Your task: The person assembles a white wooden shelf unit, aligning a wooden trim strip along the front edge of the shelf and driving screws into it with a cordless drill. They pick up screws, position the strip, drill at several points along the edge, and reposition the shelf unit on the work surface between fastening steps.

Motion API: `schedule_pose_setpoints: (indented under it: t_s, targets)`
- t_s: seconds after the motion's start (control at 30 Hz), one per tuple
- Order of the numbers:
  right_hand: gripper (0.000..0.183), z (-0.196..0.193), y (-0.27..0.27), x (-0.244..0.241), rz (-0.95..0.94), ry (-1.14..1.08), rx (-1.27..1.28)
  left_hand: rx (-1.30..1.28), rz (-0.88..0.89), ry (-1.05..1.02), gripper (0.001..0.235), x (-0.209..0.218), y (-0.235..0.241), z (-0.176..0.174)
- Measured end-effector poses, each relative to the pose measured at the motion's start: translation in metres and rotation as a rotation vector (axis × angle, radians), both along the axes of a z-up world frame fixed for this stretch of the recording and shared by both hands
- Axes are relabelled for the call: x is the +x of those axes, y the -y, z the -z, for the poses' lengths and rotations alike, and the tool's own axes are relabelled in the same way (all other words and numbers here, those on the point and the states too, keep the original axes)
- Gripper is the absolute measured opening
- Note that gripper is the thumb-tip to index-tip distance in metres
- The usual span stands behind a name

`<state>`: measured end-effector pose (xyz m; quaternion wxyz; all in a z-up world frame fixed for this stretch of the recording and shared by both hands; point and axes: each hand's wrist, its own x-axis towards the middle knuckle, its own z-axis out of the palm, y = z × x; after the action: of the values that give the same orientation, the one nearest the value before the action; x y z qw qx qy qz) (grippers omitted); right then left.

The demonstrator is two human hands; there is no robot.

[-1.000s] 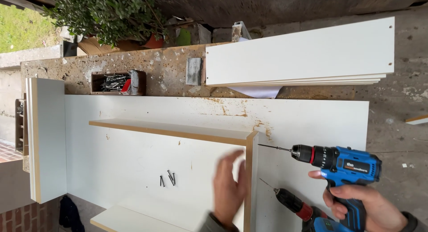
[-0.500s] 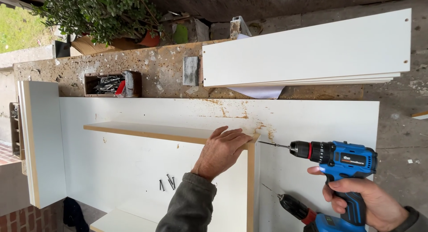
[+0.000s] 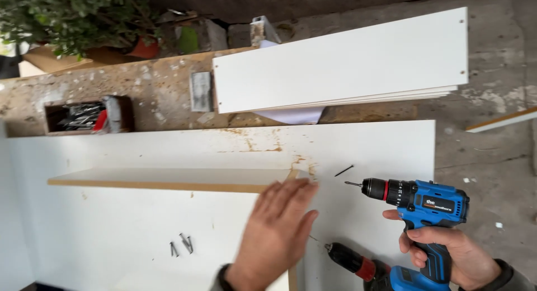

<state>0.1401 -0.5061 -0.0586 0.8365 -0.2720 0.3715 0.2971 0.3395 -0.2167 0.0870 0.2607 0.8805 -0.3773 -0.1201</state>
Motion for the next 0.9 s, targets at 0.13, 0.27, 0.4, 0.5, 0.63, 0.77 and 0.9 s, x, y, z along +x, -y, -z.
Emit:
schedule_pose_setpoints:
  t_s: [0.13, 0.27, 0.4, 0.5, 0.63, 0.77, 0.9]
  targets:
    - [0.06, -0.023, 0.006, -0.007, 0.039, -0.226, -0.119, 0.252, -0.114, -0.241, 0.033, -0.026, 0.068, 0.044]
    - [0.062, 0.011, 0.025, -0.061, 0.197, -0.105, 0.054, 0.633, -0.209, -0.429, 0.045, -0.026, 0.116, 0.111]
    - [0.062, 0.027, 0.031, -0.078, 0.201, -0.104, 0.053, 0.528, -0.341, -0.226, 0.026, -0.032, 0.116, 0.161]
    - [0.062, 0.014, 0.029, -0.066, 0.202, -0.032, 0.112, 0.546, -0.172, -0.106, 0.035, -0.028, 0.108, 0.144]
    - [0.061, 0.0, 0.029, -0.044, 0.152, -0.014, 0.084, 0.164, -0.589, -0.815, 0.026, -0.031, 0.095, 0.078]
    - [0.063, -0.009, 0.027, -0.031, 0.081, 0.07, 0.095, -0.696, -0.893, -1.348, 0.019, -0.044, 0.083, 0.055]
    - [0.066, -0.01, 0.021, -0.032, 0.053, 0.095, 0.102, -1.033, -1.127, -1.426, 0.025, -0.074, 0.075, 0.079]
